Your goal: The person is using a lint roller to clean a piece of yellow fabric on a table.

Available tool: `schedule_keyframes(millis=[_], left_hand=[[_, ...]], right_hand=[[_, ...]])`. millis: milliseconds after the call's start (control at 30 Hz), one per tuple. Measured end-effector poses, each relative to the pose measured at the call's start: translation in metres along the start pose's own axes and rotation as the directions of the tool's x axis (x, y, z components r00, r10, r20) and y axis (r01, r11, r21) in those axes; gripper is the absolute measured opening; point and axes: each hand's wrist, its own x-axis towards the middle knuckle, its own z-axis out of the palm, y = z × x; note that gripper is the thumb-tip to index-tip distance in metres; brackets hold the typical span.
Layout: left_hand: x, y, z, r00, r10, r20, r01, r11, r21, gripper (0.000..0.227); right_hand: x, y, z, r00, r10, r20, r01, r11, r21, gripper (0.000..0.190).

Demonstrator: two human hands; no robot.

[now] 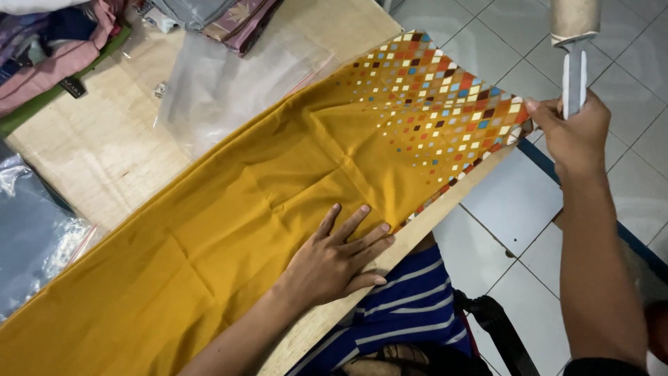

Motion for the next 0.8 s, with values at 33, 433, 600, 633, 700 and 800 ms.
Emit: schedule_keyframes(millis=[33, 433, 600, 633, 700, 800], left_hand=[[0.0, 0.0, 0.0, 1.0, 0.001, 0.001, -0.001, 1.0, -0.001, 0.058], [0.0, -0.001, 0.0, 1.0, 0.002, 0.008, -0.002, 1.0, -0.022, 0.058], [0.0, -0.004, -0.002, 0.997, -0.004, -0.072, -0.009, 0.983, -0.181, 0.049], [0.008, -0.006, -0.013, 0.997, -0.009, -0.074, -0.004, 0.984, -0.179, 0.049], [0.025, -0.013, -0.039, 0.965, -0.19, -0.182, 0.095, 0.898, -0.43, 0.035], [0.041, -0.064, -0.016, 0.89, -0.414, -0.19, 0.356, 0.892, -0.279, 0.02]], right_hand=[[-0.003, -0.008, -0.001, 1.0, 0.001, -0.001, -0.001, 1.0, 0.0, 0.023], [-0.01, 0.017, -0.005, 0.997, 0.07, -0.017, -0.071, 0.993, -0.092, 0.026], [-0.013, 0.033, 0.007, 0.986, 0.159, -0.055, -0.165, 0.978, -0.128, 0.037], [-0.015, 0.03, 0.008, 0.987, 0.156, -0.05, -0.161, 0.979, -0.129, 0.037], [-0.018, 0.025, 0.012, 0.983, 0.18, -0.023, -0.182, 0.98, -0.081, 0.035], [-0.016, 0.034, 0.012, 0.985, 0.174, -0.003, -0.174, 0.98, -0.098, 0.037]])
